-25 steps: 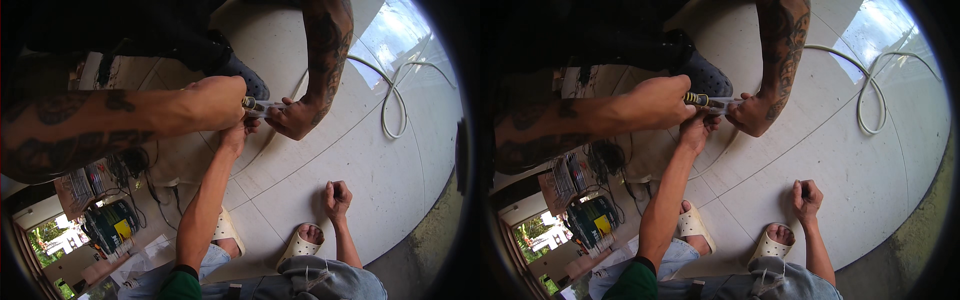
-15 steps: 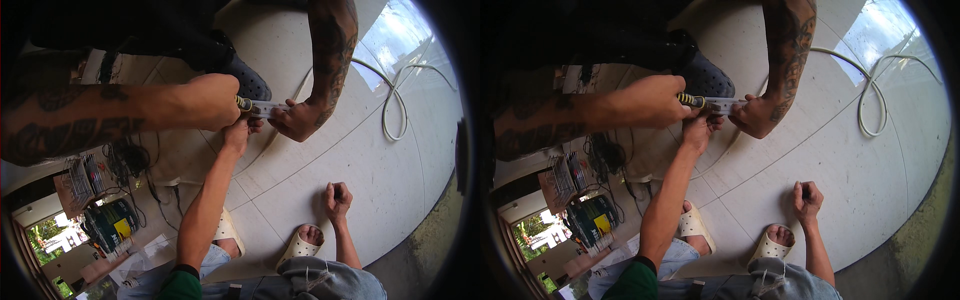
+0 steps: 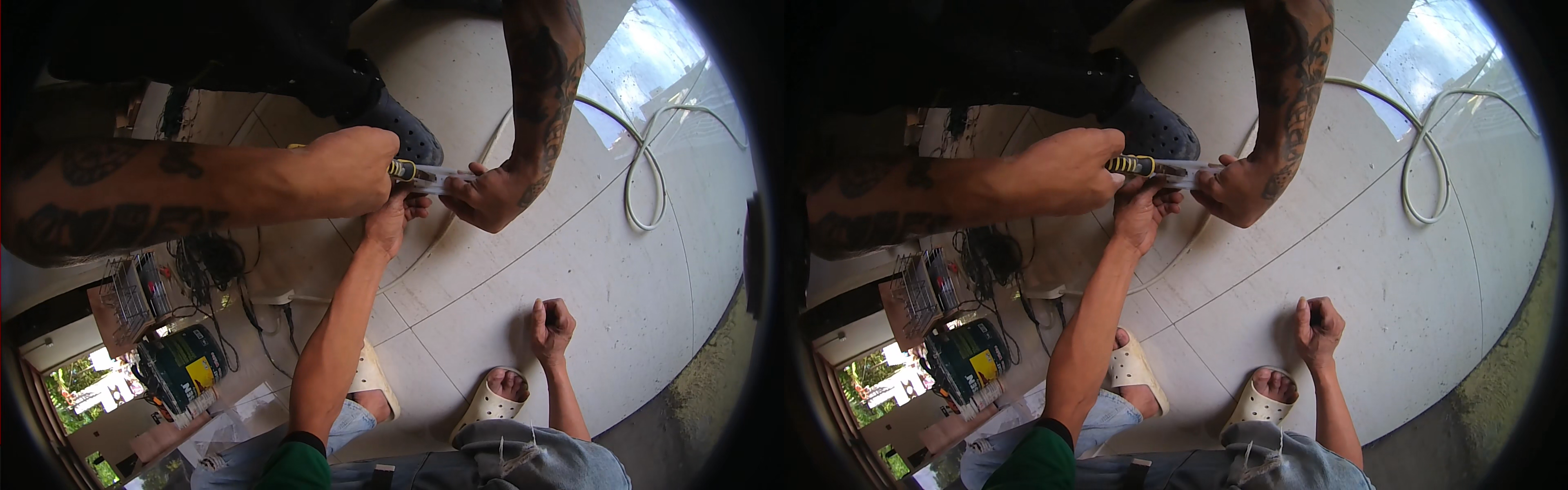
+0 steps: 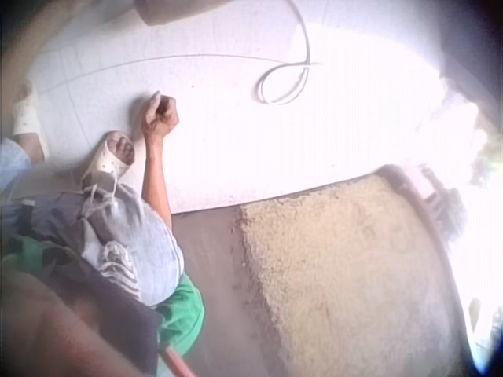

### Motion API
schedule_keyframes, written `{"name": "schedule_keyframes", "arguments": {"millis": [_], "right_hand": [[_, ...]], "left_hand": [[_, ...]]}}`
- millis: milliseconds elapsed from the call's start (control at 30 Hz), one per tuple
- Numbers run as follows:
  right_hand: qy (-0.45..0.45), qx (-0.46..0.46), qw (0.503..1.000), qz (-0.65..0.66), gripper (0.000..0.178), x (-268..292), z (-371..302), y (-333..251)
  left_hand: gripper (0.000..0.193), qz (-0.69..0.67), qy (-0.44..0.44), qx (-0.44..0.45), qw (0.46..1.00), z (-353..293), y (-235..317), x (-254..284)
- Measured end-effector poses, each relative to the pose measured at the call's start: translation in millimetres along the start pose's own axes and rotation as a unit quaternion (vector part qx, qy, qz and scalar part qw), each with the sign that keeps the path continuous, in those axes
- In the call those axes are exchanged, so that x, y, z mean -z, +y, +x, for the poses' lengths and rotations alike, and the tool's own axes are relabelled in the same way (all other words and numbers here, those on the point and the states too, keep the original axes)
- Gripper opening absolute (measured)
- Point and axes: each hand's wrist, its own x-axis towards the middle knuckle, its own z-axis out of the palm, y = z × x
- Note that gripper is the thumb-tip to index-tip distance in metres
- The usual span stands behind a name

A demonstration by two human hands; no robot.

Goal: The person prepares a small white plastic component and then aligns it with a metal drawer slide while seated in a construction area.

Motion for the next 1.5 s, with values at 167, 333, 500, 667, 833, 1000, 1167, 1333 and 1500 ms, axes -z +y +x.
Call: {"name": "schedule_keyframes", "arguments": {"millis": [167,333,500,667,833,1000,1167,1333,1500], "right_hand": [[0.011,0.019,1.000,0.001,0.025,-2.0,2.0,-2.4],[0.006,0.016,1.000,-0.004,0.025,-1.2,0.9,-0.2],[0.009,0.011,1.000,0.000,0.024,-1.1,0.9,-2.8],[0.008,0.020,1.000,-0.008,0.024,-0.7,1.6,-2.9],[0.015,0.028,0.999,-0.003,0.024,-2.3,0.7,-1.1],[0.004,0.004,1.000,0.003,0.024,-1.0,0.1,-1.7],[0.005,0.004,1.000,0.020,0.025,-3.0,-0.8,1.6],[0.004,0.003,1.000,0.005,0.025,-1.7,-0.6,0.7],[0.011,0.011,1.000,0.007,0.025,-2.4,0.0,-0.9]], "left_hand": [[0.019,0.017,-0.004,-0.016,1.000,0.3,-2.4,0.9],[0.023,0.036,-0.004,-0.010,0.999,0.3,-2.1,1.6],[0.028,0.041,-0.009,-0.012,0.999,-1.3,-0.9,2.2],[0.029,0.036,-0.001,-0.022,0.999,-3.5,-1.5,2.2],[0.028,0.029,0.006,-0.032,0.999,-2.3,-3.0,3.0],[0.026,0.042,0.017,-0.040,0.998,-3.3,-0.7,0.1],[0.023,0.056,0.017,-0.056,0.997,-4.7,1.8,-0.5],[0.020,0.052,0.021,-0.052,0.997,-5.1,0.8,-0.6],[0.020,0.066,0.011,-0.032,0.997,-2.6,-0.5,0.6]]}}
